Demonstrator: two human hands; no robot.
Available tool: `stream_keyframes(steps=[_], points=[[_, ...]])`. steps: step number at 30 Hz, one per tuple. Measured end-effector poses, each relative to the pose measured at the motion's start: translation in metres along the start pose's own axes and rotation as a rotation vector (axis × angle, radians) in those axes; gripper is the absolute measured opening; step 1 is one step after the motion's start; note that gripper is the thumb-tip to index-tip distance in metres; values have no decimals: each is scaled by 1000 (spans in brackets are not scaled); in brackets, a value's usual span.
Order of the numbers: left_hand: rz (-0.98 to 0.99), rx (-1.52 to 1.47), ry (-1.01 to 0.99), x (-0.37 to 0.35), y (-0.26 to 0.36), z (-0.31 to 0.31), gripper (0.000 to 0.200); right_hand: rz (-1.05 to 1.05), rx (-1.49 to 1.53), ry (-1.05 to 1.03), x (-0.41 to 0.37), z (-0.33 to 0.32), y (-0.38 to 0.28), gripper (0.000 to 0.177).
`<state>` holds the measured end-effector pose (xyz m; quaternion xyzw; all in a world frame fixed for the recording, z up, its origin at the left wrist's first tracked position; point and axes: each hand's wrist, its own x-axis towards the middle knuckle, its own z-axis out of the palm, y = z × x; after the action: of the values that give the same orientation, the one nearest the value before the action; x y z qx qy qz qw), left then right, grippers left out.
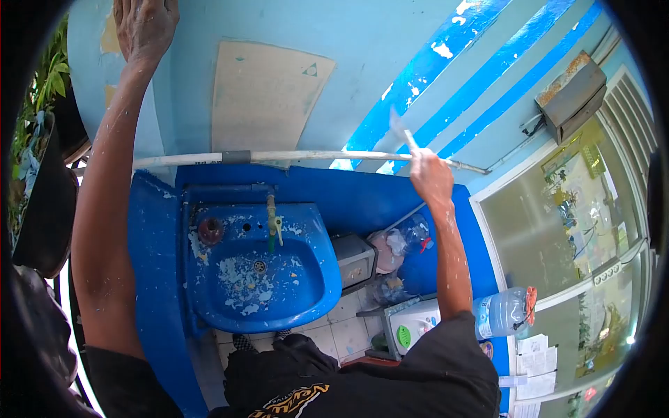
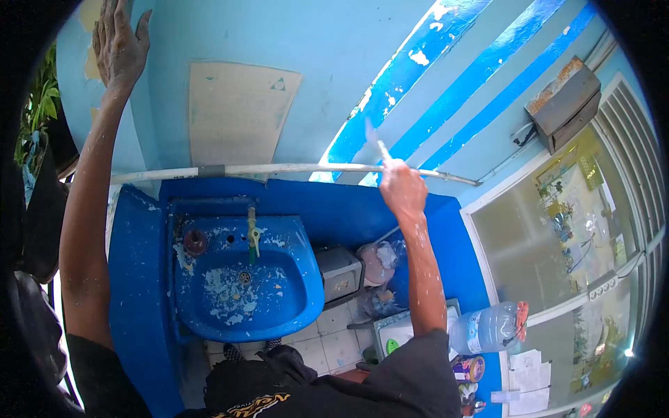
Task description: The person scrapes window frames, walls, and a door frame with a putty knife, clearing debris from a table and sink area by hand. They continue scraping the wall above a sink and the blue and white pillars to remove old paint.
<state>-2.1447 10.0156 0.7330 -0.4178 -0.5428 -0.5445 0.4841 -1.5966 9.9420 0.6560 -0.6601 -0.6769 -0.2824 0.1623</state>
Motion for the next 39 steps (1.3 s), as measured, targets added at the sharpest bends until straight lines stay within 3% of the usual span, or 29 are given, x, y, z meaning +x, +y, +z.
stream_keyframes(steps=[1, 4, 6, 8, 11, 12, 13, 15, 17, 19, 20, 22, 24, 27, 30, 33, 36, 39], points=[[3, 31, -20, 1, -1, 0, 93, -27, 81, 44, -9, -4, 7, 30], [-13, -4, -30, 2, 8, -8, 84, 408, 112, 142, -17, -39, 27, 28], [98, -95, 95, 4, 4, 1, 71, 365, 73, 66, -9, -32, 67, 33], [159, -168, 219, 3, 1, 12, 71, 308, 62, -7, 2, -23, 95, 41], [137, -212, 233, -19, 70, -4, 70, 257, 65, -25, 27, -6, 117, 44], [210, -364, 217, -22, 99, -5, 68, 296, 119, 2, 35, 5, 125, 48], [275, -513, 195, -28, 132, -7, 65, 231, 81, -42, 37, 16, 131, 50], [260, -516, -103, -45, 208, -23, 73, 83, -2, -120, 49, 35, 142, 53], [374, -626, -288, -37, 268, -14, 68, 61, -11, -56, 53, 44, 151, 55], [441, -657, -354, -31, 320, 2, 68, 138, -24, 89, 58, 40, 147, 55], [461, -658, -365, -28, 337, 13, 68, 18, -127, 49, 65, 51, 161, 54], [505, -673, -392, -28, 362, 36, 70, 15, -113, 154, 81, 45, 173, 51], [485, -589, -417, -34, 370, 55, 72, 36, -125, 247, 101, 21, 174, 45], [520, -421, -477, -42, 371, 62, 71, -153, -191, -28, 133, 15, 191, 44], [497, -443, -455, -49, 372, 69, 64, 5, -160, 75, 142, -7, 180, 42], [499, -381, -503, -49, 373, 66, 61, -145, -263, -122, 150, -4, 185, 43], [498, -386, -554, -49, 375, 61, 59, 43, -166, 16, 151, -9, 177, 42], [492, -439, -518, -49, 369, 63, 65, -192, -278, -17, 160, -8, 182, 32]])
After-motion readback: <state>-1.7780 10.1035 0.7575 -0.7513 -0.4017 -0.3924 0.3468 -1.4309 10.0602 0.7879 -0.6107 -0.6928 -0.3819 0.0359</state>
